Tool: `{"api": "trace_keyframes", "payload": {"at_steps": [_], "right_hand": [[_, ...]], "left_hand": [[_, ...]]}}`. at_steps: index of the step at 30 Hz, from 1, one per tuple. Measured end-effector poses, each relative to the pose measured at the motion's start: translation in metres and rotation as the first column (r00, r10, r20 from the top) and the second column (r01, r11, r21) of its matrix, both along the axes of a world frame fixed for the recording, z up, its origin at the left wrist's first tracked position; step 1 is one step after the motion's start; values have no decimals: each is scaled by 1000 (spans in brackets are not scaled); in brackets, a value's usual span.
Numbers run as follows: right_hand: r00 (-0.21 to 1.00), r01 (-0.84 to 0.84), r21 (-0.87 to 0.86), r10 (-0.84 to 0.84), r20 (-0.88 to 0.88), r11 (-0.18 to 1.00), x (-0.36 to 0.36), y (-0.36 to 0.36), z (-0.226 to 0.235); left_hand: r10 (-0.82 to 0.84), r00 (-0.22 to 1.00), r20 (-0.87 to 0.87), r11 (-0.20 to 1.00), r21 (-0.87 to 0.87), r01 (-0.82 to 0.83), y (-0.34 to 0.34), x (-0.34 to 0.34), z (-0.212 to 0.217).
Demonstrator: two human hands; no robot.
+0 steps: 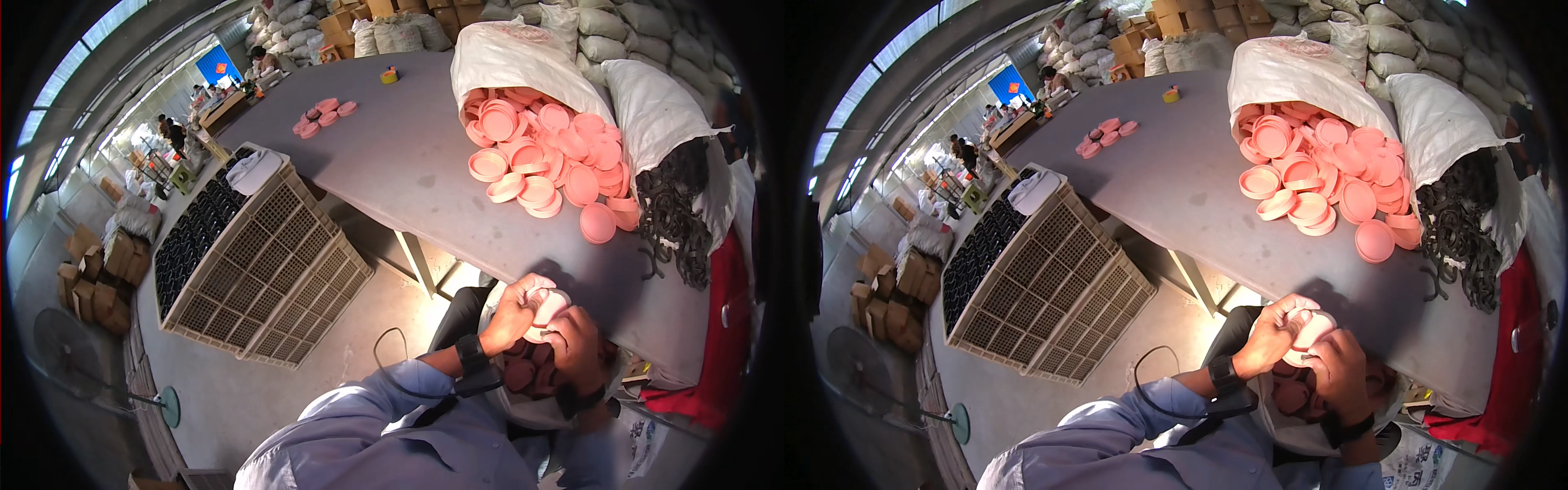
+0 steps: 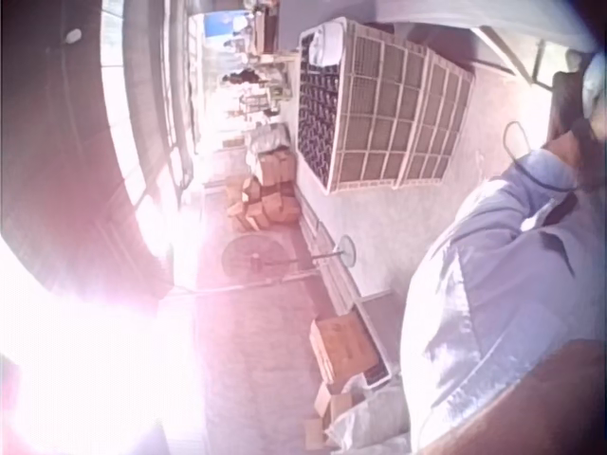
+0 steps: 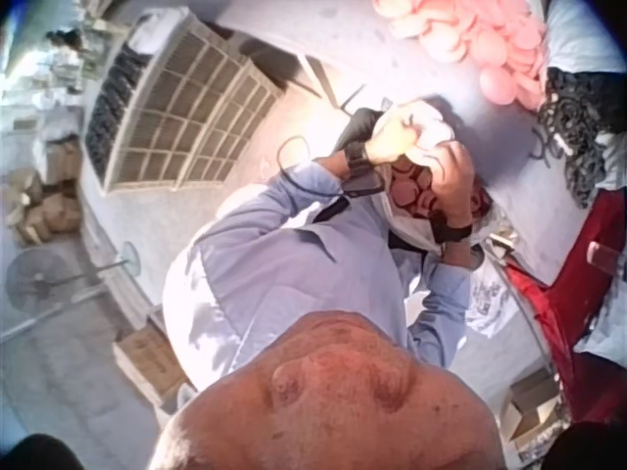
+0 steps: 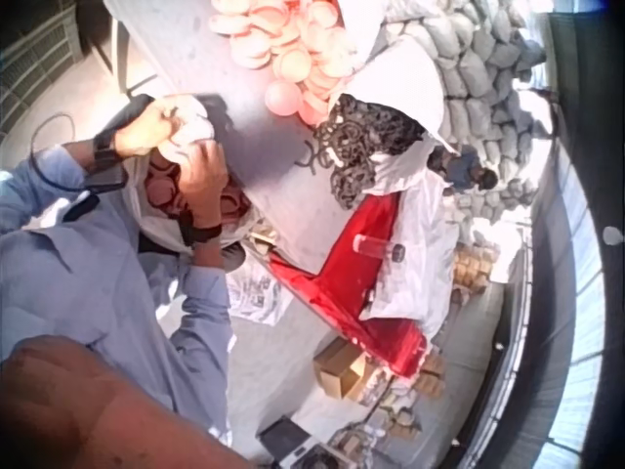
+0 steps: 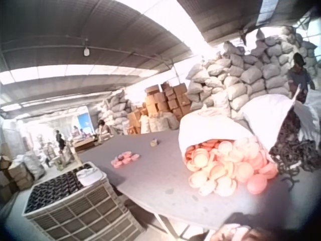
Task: Insert black plastic rings into pink plastic lid components and sort them into a bag.
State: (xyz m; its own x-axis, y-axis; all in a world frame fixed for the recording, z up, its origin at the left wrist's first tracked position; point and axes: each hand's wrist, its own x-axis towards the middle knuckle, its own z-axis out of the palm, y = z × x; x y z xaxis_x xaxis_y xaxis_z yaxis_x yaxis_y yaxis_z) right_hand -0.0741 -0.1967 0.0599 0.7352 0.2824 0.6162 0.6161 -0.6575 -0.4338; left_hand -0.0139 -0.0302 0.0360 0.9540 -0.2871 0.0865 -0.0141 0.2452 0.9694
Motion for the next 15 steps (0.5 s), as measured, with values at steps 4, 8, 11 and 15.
{"api": "trace_keyframes", "payload": {"at_steps": [4, 8, 11, 15], "right_hand": [[999, -4, -52, 3, -33, 999, -9, 5, -3], [997, 68, -238, -58, 47, 969, -18, 9, 9], [999, 41, -12, -42, -25, 999, -12, -3, 7], [999, 42, 104, -45, 29, 994, -4, 8, 7]], "left_hand": [[50, 949, 312, 939, 308, -151, 4, -12, 3], [25, 988, 153, 984, 172, -52, 5, -12, -5], [-42, 999, -4, 998, -39, 41, -2, -8, 6], [35, 998, 47, 994, 106, -40, 6, -13, 34]]}}
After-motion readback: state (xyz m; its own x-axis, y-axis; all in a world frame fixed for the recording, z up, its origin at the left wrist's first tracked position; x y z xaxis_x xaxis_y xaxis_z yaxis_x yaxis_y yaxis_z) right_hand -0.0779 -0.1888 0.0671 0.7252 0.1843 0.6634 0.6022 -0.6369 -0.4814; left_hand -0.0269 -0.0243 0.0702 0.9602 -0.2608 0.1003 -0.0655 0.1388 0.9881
